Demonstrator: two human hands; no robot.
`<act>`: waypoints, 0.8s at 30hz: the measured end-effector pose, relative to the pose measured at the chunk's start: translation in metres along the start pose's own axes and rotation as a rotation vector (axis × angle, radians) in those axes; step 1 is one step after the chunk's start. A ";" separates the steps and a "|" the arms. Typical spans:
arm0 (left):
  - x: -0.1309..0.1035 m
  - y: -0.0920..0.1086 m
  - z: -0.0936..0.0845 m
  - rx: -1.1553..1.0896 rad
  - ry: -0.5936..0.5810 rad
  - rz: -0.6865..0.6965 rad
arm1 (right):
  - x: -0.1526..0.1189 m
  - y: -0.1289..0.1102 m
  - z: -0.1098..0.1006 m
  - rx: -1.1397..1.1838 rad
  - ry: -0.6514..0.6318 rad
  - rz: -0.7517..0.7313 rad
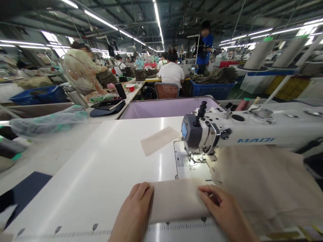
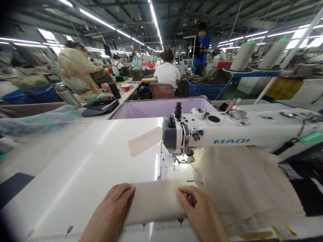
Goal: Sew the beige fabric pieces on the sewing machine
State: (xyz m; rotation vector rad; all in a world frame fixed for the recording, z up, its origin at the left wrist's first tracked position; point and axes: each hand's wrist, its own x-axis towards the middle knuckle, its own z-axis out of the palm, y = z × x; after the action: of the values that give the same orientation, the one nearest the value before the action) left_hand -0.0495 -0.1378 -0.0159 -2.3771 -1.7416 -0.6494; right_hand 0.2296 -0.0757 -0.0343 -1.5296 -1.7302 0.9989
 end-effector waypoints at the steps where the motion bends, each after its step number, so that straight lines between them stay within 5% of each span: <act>1: 0.000 0.000 0.000 0.032 -0.009 0.014 | 0.000 -0.001 0.000 0.004 0.002 0.007; 18: -0.027 0.018 0.004 0.196 -0.039 -0.076 | 0.003 -0.007 -0.002 -0.071 -0.003 -0.014; 24: -0.029 0.017 0.002 0.347 -0.045 -0.089 | -0.001 -0.003 0.000 -0.344 -0.016 -0.245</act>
State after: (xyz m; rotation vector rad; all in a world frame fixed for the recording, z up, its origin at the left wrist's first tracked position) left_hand -0.0402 -0.1684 -0.0270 -2.1037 -1.8140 -0.2746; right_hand 0.2286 -0.0766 -0.0317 -1.4634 -2.1232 0.6144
